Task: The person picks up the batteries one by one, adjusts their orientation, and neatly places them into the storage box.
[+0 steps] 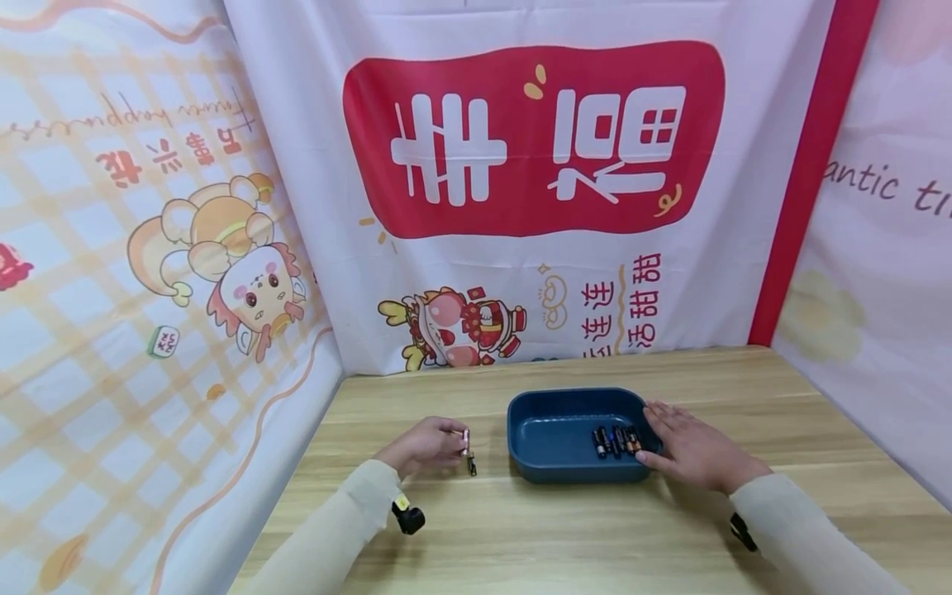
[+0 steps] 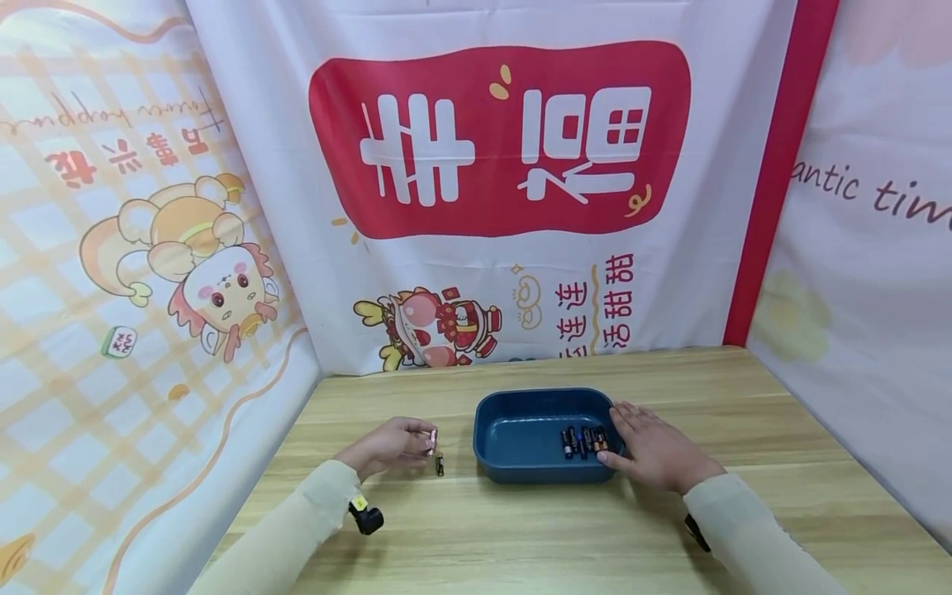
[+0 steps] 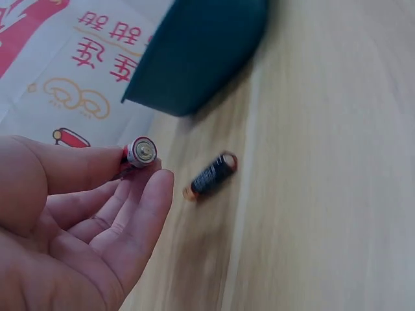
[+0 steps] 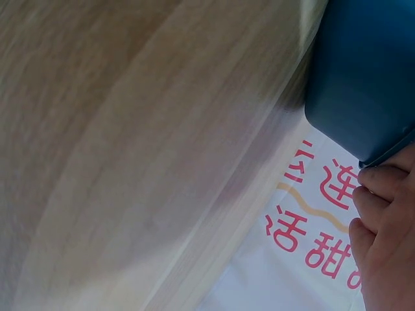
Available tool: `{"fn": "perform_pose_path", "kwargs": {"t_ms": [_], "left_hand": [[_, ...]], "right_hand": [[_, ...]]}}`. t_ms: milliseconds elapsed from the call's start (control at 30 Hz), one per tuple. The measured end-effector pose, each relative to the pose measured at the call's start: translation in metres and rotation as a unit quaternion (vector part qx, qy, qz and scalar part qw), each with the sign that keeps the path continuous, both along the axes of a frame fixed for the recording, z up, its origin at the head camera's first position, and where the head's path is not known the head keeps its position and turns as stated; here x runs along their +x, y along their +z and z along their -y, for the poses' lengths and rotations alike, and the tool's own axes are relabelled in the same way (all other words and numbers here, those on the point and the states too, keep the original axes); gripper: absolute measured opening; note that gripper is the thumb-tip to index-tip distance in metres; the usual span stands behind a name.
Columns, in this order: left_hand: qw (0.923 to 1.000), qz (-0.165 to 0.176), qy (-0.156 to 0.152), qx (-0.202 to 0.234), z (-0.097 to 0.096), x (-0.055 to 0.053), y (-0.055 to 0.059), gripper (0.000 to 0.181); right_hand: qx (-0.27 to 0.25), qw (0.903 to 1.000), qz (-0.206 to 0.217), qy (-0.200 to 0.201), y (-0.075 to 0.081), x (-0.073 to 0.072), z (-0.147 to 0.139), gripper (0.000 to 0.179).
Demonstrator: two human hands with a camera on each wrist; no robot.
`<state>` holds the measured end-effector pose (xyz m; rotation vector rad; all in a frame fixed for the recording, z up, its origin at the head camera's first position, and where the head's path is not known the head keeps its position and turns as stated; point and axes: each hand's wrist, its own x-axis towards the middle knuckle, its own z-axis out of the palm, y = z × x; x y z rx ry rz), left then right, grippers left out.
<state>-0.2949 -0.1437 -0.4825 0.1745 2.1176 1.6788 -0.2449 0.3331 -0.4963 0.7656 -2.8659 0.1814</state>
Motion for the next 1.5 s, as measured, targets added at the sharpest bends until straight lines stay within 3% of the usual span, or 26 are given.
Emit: {"fn": "perform_pose_path", "kwargs": {"t_ms": [433,733,967,1500], "left_hand": [[0.9956,0.051,-0.001,0.079,-0.012,-0.007,0.010,0.040],[0.9952,0.043,-0.006,0.087,-0.024,-0.013,0.019,0.034],[0.9916,0.048,0.001,0.120,-0.033,-0.022,0.025,0.034],[0.9916,0.043,-0.021,0.120,-0.059,-0.028,0.038,0.032]], "right_hand": [[0.001,1.0000,-0.004,0.000,-0.001,-0.001,-0.001,0.090],[0.001,1.0000,-0.001,-0.001,-0.001,0.000,0.000,0.093],[0.000,1.0000,-0.004,-0.002,-0.001,0.000,0.001,0.090],[-0.003,1.0000,-0.002,-0.005,0.002,0.003,0.005,0.086]]}}
